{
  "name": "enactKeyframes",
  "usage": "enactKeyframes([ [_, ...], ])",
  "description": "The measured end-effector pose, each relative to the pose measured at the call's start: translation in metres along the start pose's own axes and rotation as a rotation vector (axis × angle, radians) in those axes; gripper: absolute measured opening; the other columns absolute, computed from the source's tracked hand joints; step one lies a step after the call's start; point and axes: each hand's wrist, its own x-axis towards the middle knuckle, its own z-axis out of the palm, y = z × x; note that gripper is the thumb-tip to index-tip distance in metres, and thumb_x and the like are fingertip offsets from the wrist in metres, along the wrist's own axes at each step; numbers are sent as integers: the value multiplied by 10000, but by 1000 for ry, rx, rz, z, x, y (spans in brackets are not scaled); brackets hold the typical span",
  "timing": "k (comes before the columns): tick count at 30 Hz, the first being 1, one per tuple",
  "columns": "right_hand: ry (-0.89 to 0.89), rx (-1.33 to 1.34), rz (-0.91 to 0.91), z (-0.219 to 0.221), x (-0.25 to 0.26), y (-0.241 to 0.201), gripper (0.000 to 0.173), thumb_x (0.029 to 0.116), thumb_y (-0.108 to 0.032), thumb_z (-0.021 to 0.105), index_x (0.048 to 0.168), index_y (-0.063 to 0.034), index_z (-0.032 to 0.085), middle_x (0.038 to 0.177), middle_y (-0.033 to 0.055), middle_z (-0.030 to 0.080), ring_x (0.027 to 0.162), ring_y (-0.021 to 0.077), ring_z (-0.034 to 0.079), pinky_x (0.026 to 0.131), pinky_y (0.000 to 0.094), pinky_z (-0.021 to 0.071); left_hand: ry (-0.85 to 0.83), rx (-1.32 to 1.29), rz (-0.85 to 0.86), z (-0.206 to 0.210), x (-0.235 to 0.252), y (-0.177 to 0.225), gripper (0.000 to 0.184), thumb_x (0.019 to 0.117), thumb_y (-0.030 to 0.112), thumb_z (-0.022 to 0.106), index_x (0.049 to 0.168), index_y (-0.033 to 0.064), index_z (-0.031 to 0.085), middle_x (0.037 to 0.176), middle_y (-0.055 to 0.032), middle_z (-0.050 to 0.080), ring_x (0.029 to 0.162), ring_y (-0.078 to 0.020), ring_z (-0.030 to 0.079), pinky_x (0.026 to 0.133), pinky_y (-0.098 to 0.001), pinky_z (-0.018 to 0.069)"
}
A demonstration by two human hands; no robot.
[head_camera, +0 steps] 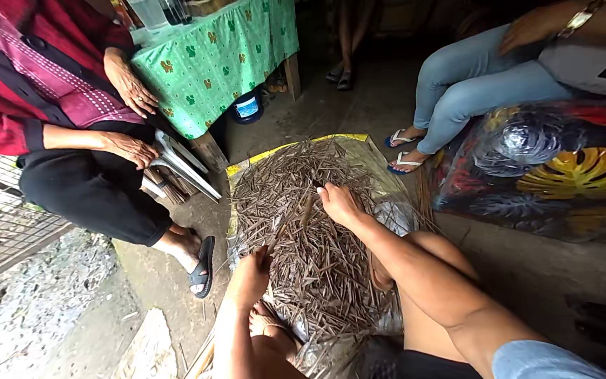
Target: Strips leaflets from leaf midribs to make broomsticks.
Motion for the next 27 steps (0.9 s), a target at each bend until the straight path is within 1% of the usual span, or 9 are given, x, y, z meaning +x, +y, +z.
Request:
enactKeyframes([
  [4, -211, 229, -218, 11, -34, -27, 406, 1117, -278, 410, 1108, 52, 646, 972, 234, 661, 958, 368, 661, 886, 547, 510, -12, 4, -32, 1, 2, 6, 285, 1084, 168, 464, 1247, 6, 632, 951, -168, 661, 845, -286, 648, 835, -501, 519],
  [8, -393, 114, -390, 37, -56, -34, 442, 1125, -337, 341, 1162, 17, 603, 980, 208, 654, 957, 351, 658, 866, 531, 496, -3, -5, -6, 3, 5, 7, 278, 1080, 171, 469, 1219, 2, 641, 894, -146, 650, 792, -264, 632, 792, -487, 519],
  [10, -396, 44, -380, 35, -50, -30, 460, 1126, -360, 333, 1166, 11, 601, 1006, 215, 657, 987, 365, 660, 870, 548, 496, 8, 16, -7, 3, 5, 7, 281, 1082, 176, 468, 1224, 9, 644, 907, -151, 660, 807, -278, 646, 801, -499, 524],
  [15, -309, -109, -232, 25, -30, -22, 468, 1119, -398, 355, 1250, -39, 624, 1097, 222, 691, 1093, 401, 662, 915, 597, 493, 59, 105, -54, 5, 2, 16, 358, 1090, 175, 460, 1395, 61, 606, 1158, -222, 704, 1089, -390, 680, 976, -600, 495],
  [19, -129, -13, 5, 10, -1, -3, 467, 1116, -383, 379, 1188, -3, 641, 1106, 251, 683, 1089, 428, 661, 898, 616, 508, 88, 145, -69, 2, -4, 11, 389, 1077, 164, 463, 1440, 113, 594, 1177, -213, 711, 1094, -405, 684, 964, -624, 499],
  [21, -103, 223, 17, 6, 1, -3, 435, 1124, -325, 386, 1144, 34, 632, 1022, 247, 655, 975, 383, 651, 862, 559, 507, 89, 117, -59, 1, -3, 8, 381, 1071, 153, 479, 1429, 105, 601, 1161, -216, 712, 1080, -402, 687, 961, -617, 502],
  [22, -138, 356, 22, 8, -2, -6, 424, 1127, -324, 382, 1182, 16, 628, 914, 194, 626, 815, 302, 624, 753, 473, 516, 85, 109, -55, 1, -3, 8, 380, 1069, 151, 485, 1428, 101, 601, 1163, -215, 712, 1082, -398, 686, 965, -613, 501],
  [24, -282, 657, 94, 20, -11, -15, 400, 1129, -369, 373, 1275, -60, 582, 644, 21, 458, 479, 103, 432, 467, 244, 383, 77, 91, -36, 2, -2, 10, 380, 1067, 157, 501, 1428, 91, 596, 1166, -205, 712, 1078, -373, 688, 978, -589, 500],
  [27, -390, 903, 183, 25, -12, -18, 365, 1127, -370, 382, 1289, -97, 563, 599, -15, 397, 416, 57, 358, 400, 186, 309, 62, 55, -4, 5, 0, 9, 390, 1039, 162, 551, 1417, 78, 598, 1060, -183, 721, 939, -329, 704, 903, -551, 532],
])
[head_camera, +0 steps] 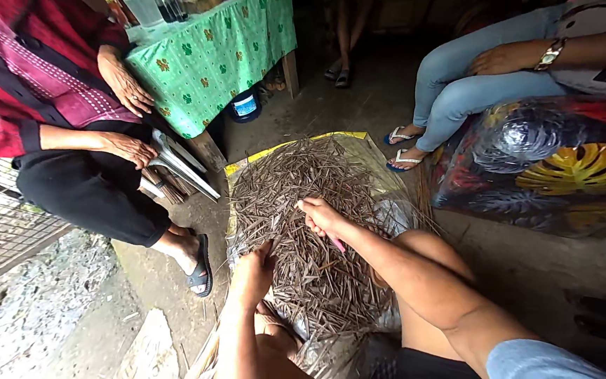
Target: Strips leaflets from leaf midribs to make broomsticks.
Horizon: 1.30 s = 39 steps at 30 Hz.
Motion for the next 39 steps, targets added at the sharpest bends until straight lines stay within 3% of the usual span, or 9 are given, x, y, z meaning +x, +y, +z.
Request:
enactKeyframes([
  [5, 210, -203, -139, -20, 10, -6, 435, 1128, -414, 348, 1301, -104, 598, 631, 23, 405, 475, 123, 379, 462, 277, 358, -104, -81, -40, -3, 0, -15, 304, 1079, 223, 516, 1297, 35, 615, 900, -134, 702, 764, -258, 704, 785, -480, 583],
  [8, 97, -459, -259, -2, -5, -2, 420, 1124, -300, 392, 1159, 36, 642, 905, 195, 622, 790, 298, 605, 767, 499, 509, -102, -56, -42, -2, 2, -11, 303, 1100, 252, 464, 1217, 18, 618, 827, -114, 669, 723, -245, 674, 755, -466, 564],
  [10, -86, -678, -330, 22, -25, 6, 413, 1114, -307, 409, 1129, 29, 648, 994, 211, 658, 945, 333, 651, 879, 537, 503, -108, -27, -56, 0, 4, -6, 317, 1102, 264, 449, 1191, 14, 623, 847, -134, 665, 771, -281, 674, 793, -508, 548],
  [16, -198, -1108, -428, 37, -46, 14, 470, 1120, -393, 338, 1222, -10, 590, 1003, 226, 680, 996, 409, 678, 849, 587, 503, -87, -22, -39, -1, 4, 0, 343, 1099, 264, 465, 1195, -8, 650, 954, -192, 685, 887, -336, 684, 874, -561, 525],
  [19, 8, -1093, -239, 13, -28, -1, 466, 1119, -385, 362, 1279, -25, 611, 1078, 252, 694, 1076, 439, 669, 897, 621, 502, -91, -8, -52, -5, -2, -4, 314, 1097, 263, 472, 1104, -4, 637, 859, -153, 633, 794, -299, 641, 791, -523, 518],
  [23, 269, -940, -188, -25, -4, -7, 441, 1117, -375, 378, 1157, -17, 633, 1007, 228, 684, 1001, 409, 679, 839, 598, 524, -47, 4, -56, -9, -5, -16, 299, 1085, 260, 488, 1073, 11, 652, 824, -145, 637, 768, -304, 645, 756, -540, 518],
  [31, -189, -979, -365, 38, -44, 9, 457, 1125, -368, 334, 1224, -3, 590, 1024, 217, 670, 1005, 380, 672, 872, 560, 509, -44, 62, -44, -4, 1, 5, 320, 1091, 263, 482, 1107, 8, 674, 897, -180, 679, 858, -348, 675, 827, -571, 522],
  [34, -53, -1095, -243, 20, -28, 2, 482, 1122, -400, 337, 1295, -32, 594, 1125, 232, 686, 1110, 414, 659, 926, 603, 494, -42, 121, -73, -6, -2, 6, 313, 1090, 263, 477, 1119, 21, 673, 937, -199, 684, 920, -384, 675, 840, -609, 507],
  [39, 283, -966, -133, -25, 2, -2, 470, 1116, -392, 371, 1201, -11, 633, 1063, 242, 687, 1048, 423, 675, 866, 608, 524, 8, 82, -80, -14, -8, -12, 295, 1081, 259, 500, 1073, 22, 677, 867, -178, 665, 845, -355, 662, 789, -582, 512],
])
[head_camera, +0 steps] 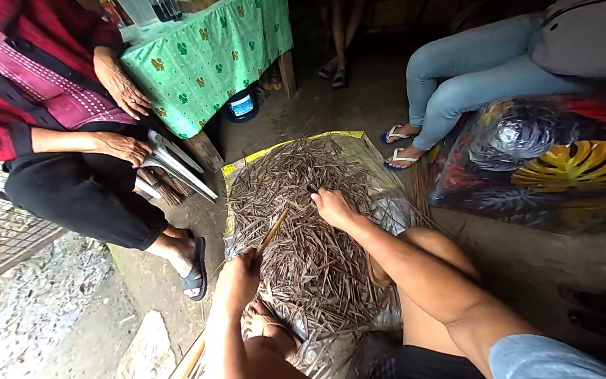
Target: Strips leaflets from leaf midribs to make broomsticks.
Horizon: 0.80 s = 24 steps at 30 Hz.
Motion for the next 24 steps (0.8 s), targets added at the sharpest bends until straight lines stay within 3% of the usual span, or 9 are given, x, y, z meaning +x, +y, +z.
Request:
enactKeyframes([
  [4, -120, 223, -237, 6, -29, -23, 405, 1120, -286, 400, 1133, 45, 633, 983, 235, 660, 972, 374, 660, 891, 550, 507, -31, -24, 6, 2, 4, 7, 296, 1082, 247, 494, 1093, 10, 670, 897, -184, 665, 866, -354, 659, 813, -579, 508],
  [8, -276, 105, -417, 31, -48, -35, 444, 1127, -342, 340, 1184, 16, 596, 990, 213, 654, 969, 360, 658, 872, 537, 497, -21, -73, 57, 8, 9, 8, 296, 1079, 261, 501, 1072, 19, 671, 819, -138, 646, 763, -298, 648, 759, -535, 521],
  [13, -172, -83, -242, 17, -25, -23, 470, 1119, -398, 358, 1273, -32, 610, 1092, 232, 696, 1087, 419, 668, 910, 605, 499, -11, -78, 74, 10, 9, 7, 275, 1077, 249, 503, 1053, 29, 667, 788, -112, 625, 733, -268, 628, 733, -503, 513],
  [16, -12, -78, 7, 3, -3, -2, 484, 1114, -413, 368, 1264, -24, 612, 1085, 256, 689, 1056, 457, 671, 848, 630, 517, -27, -56, 57, 6, 4, 4, 269, 1070, 241, 518, 1052, 26, 679, 813, -131, 640, 764, -293, 636, 748, -530, 511],
  [18, 127, -32, 74, -4, 5, 9, 484, 1113, -413, 375, 1222, -16, 629, 1041, 251, 695, 1009, 448, 685, 806, 621, 530, -13, -49, 39, 3, 1, 1, 265, 1067, 230, 521, 1037, 23, 683, 808, -134, 637, 762, -294, 629, 740, -531, 505],
  [20, 105, 111, -10, -7, 0, 3, 448, 1119, -350, 389, 1172, 20, 636, 1023, 257, 682, 1003, 428, 676, 855, 604, 523, -18, -41, 19, 3, 3, 1, 266, 1068, 238, 518, 1030, 28, 677, 815, -131, 641, 768, -294, 636, 746, -533, 509],
  [24, -177, 261, -236, 17, -34, -24, 425, 1120, -306, 394, 1120, 42, 638, 1008, 231, 659, 991, 359, 656, 908, 545, 501, -23, -41, 28, 6, 5, 5, 290, 1072, 260, 516, 1033, 20, 675, 809, -131, 643, 763, -295, 643, 749, -538, 512],
])
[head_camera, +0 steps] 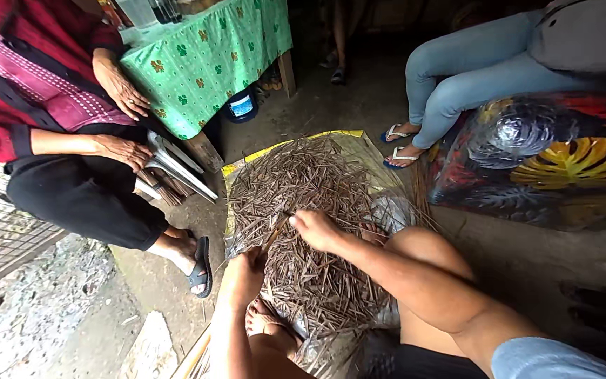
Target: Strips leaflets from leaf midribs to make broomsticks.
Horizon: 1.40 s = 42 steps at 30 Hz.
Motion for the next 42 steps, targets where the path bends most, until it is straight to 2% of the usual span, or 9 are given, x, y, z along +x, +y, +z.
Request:
enactKeyframes([
  [4, -128, -107, -14, 12, 0, -1, 468, 1131, -353, 326, 1194, 19, 604, 1094, 227, 647, 1072, 360, 634, 942, 544, 473, 23, 51, 18, -1, 0, 3, 285, 1069, 253, 519, 1052, 28, 693, 836, -157, 671, 801, -331, 665, 770, -566, 518],
  [8, 28, -268, 151, -7, 18, 15, 467, 1118, -402, 359, 1253, -35, 614, 1101, 234, 688, 1081, 417, 666, 892, 610, 504, 69, 49, 22, 0, -3, 2, 261, 1062, 233, 536, 1074, 41, 713, 866, -155, 691, 832, -329, 675, 787, -565, 521],
  [14, 304, -178, 266, -35, 27, 25, 460, 1119, -375, 377, 1164, 2, 636, 1044, 248, 684, 1020, 421, 677, 840, 599, 524, 88, 18, -12, -4, -6, -7, 240, 1035, 181, 573, 1176, 66, 729, 962, -160, 729, 899, -333, 701, 846, -580, 532],
  [16, 199, -40, 151, -25, 20, 13, 432, 1122, -307, 395, 1170, 52, 632, 1066, 273, 664, 1043, 420, 659, 915, 594, 507, 66, 24, -30, -4, -5, -4, 251, 1037, 180, 570, 1202, 68, 722, 1003, -166, 733, 938, -339, 706, 881, -585, 529],
  [21, -113, -91, 9, 10, 2, -8, 450, 1132, -335, 336, 1244, 11, 601, 1137, 228, 653, 1111, 359, 635, 971, 539, 474, 69, 45, -33, -3, -4, 6, 269, 1039, 178, 574, 1241, 70, 714, 1036, -179, 735, 983, -350, 705, 913, -590, 520],
  [28, 218, -40, 177, -23, 34, 35, 452, 1126, -327, 373, 1170, 33, 643, 1074, 271, 673, 1055, 432, 659, 911, 611, 500, 126, -5, 4, -5, -7, -7, 267, 1024, 163, 600, 1239, 66, 724, 1032, -166, 747, 962, -333, 715, 908, -584, 526],
  [32, 374, 56, 192, -33, 27, 32, 447, 1130, -330, 366, 1150, 19, 644, 1032, 259, 668, 996, 420, 660, 862, 609, 502, 78, -55, 25, -5, -5, -16, 232, 1026, 184, 582, 1151, 61, 733, 897, -126, 718, 803, -269, 685, 803, -534, 539],
  [38, 93, 94, 9, 6, 10, 16, 396, 1124, -311, 367, 1255, -39, 623, 1064, 201, 679, 1029, 343, 660, 922, 559, 493, 7, -280, 59, -1, -2, -20, 196, 1017, 155, 567, 1104, 47, 706, 719, -2, 600, 583, -98, 545, 617, -335, 497],
  [42, 152, 72, 25, 5, 12, 19, 394, 1123, -302, 379, 1314, -59, 623, 1096, 206, 698, 1064, 355, 668, 946, 566, 490, -31, -417, 61, -1, -5, -21, 178, 1014, 100, 559, 1111, 27, 691, 683, 30, 570, 522, -45, 498, 538, -243, 457],
])
